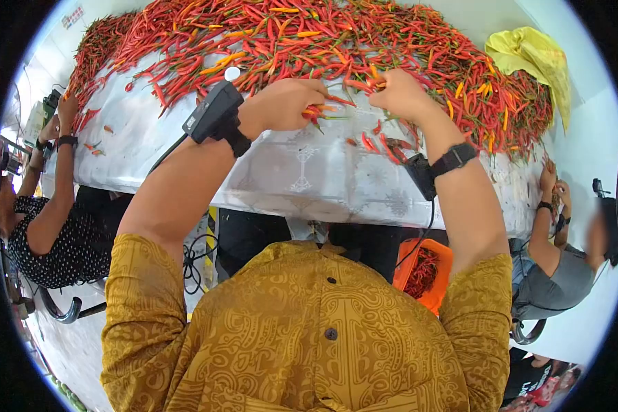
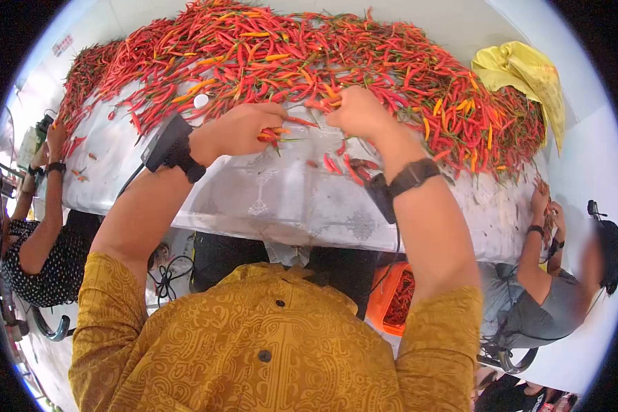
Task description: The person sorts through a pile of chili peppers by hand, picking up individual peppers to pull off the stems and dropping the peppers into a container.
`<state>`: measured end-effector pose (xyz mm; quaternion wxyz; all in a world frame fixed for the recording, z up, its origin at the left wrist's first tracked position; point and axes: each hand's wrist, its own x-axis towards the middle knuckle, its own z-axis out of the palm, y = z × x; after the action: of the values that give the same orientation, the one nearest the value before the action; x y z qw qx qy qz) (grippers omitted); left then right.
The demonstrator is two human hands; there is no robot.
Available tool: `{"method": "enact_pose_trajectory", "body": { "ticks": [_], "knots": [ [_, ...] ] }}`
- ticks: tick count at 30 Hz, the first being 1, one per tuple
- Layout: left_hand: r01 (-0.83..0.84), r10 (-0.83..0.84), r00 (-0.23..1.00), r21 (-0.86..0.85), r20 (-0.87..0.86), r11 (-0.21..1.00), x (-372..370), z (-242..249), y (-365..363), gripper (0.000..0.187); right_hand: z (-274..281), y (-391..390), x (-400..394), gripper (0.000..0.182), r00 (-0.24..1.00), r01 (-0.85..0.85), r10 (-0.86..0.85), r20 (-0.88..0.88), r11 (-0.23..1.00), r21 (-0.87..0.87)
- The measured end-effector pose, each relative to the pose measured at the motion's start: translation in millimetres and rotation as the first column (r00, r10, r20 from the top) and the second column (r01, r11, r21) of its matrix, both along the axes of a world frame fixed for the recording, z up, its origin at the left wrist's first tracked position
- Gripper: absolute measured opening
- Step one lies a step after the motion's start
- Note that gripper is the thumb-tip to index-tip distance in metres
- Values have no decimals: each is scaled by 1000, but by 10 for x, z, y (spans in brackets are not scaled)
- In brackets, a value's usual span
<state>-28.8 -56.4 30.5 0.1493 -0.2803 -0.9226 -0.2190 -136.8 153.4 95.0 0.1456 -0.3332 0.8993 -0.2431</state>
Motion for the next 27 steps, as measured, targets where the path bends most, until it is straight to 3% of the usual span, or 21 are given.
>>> {"method": "enact_pose_trajectory", "body": {
  "ticks": [2, 5, 11, 13, 17, 19, 20, 21, 22, 23, 24, 25, 26, 27],
  "knots": [
    [8, -8, 1000, -27, -21, 1000, 28, 22, 16, 25, -47, -93, 15, 30, 1000, -3, 3, -24, 999, -34],
    [-70, 80, 990, -88, 112, 994, 80, 66, 19, 23, -288, -262, -158, 30, 995, -30, 22, -101, 997, -77],
    [-105, 124, 975, -111, 186, 988, 129, 66, -38, 25, -388, -508, -36, 33, 976, -62, 56, -209, 998, -24],
    [-93, 95, 981, -23, 170, 995, 147, 77, -54, 27, -486, -576, -30, 31, 915, -192, 251, -314, 959, 208],
    [-260, 225, 940, 111, 256, 959, 220, 173, 49, 26, -532, -604, -54, 25, 940, -91, 190, -283, 940, 328],
    [-481, 293, 823, 321, 487, 816, 231, 207, 117, 20, -519, -525, -53, 23, 951, -116, 174, -255, 967, 227],
    [-480, 293, 824, 322, 485, 816, 199, 163, 125, 20, -506, -481, -58, 22, 961, -136, 161, -225, 983, 122],
    [-541, 234, 811, 533, 537, 651, 163, 117, 142, 21, -450, -457, -59, 22, 960, -136, 161, -228, 983, 123],
    [-578, 161, 805, 693, 571, 431, 129, 73, 149, 23, -369, -441, -56, 23, 994, -39, 34, -104, 998, -50],
    [-578, 161, 805, 694, 570, 430, 96, 30, 152, 23, -325, -421, -63, 24, 996, 80, -73, 42, 975, -206],
    [-539, 23, 837, 818, 546, 201, 76, 32, 179, 20, -343, -434, -75, 26, 970, 131, -18, 242, 878, -460],
    [-488, -102, 870, 871, 481, -50, 49, 36, 211, 18, -363, -432, -70, 26, 971, 128, -16, 239, 878, -460],
    [-482, -100, 874, 875, 476, -50, 13, 41, 265, 18, -392, -420, -44, 26, 919, 232, 24, 394, 777, -586],
    [-485, -93, 875, 860, 476, -157, -26, 45, 341, 16, -369, -419, 38, 27, 844, 349, 94, 529, 653, -672]
  ]
}}
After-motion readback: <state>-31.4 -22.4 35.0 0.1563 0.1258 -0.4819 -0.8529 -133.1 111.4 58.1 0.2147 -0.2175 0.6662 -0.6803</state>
